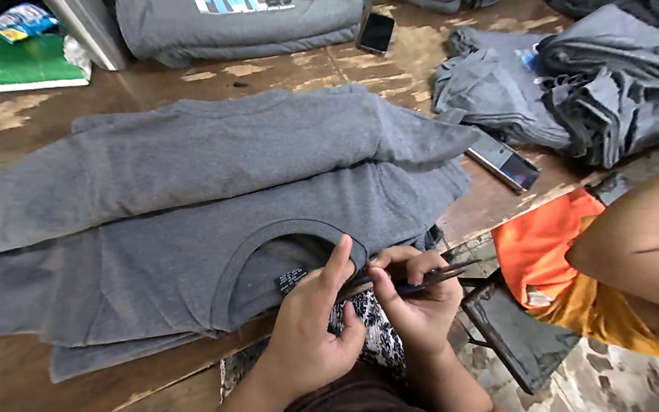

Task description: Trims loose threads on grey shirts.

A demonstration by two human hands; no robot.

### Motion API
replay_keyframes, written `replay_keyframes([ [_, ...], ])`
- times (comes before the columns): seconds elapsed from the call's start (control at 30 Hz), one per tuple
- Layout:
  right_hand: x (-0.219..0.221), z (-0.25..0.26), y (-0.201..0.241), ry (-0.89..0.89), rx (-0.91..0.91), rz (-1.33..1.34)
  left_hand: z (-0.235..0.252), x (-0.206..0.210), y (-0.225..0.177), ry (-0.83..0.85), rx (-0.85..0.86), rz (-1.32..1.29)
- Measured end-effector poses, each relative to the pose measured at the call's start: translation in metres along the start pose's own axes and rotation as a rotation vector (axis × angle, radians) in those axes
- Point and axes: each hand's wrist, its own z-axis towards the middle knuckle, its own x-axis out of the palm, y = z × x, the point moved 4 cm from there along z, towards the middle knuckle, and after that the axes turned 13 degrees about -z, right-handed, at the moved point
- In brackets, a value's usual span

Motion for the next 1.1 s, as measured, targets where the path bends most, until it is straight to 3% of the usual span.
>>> replay_keyframes([
  [0.17, 0.000, -0.003, 0.008, 0.108, 0.014, 0.203, 0.013, 0.002, 0.007, -0.107, 0.023, 0.095],
  [0.3, -0.005, -0.008, 0.016, 0.254, -0.092, 0.187, 0.020, 0.004, 0.025, -0.216, -0.055, -0.109],
  [0.47, -0.019, -0.009, -0.007, 0.315, -0.056, -0.127, 0.021, -0.006, 0.038, -0.322, -0.199, -0.493],
  [0.63, -0.022, -0.014, -0.024, 0.360, -0.109, -0.561, 0.015, -0.014, 0.044, -0.294, -0.193, -0.680],
  [1.1, 0.008, -0.010, -0.010, 0.387, -0.159, -0.707, 0.007, -0.013, 0.044, -0.199, -0.094, -0.618],
])
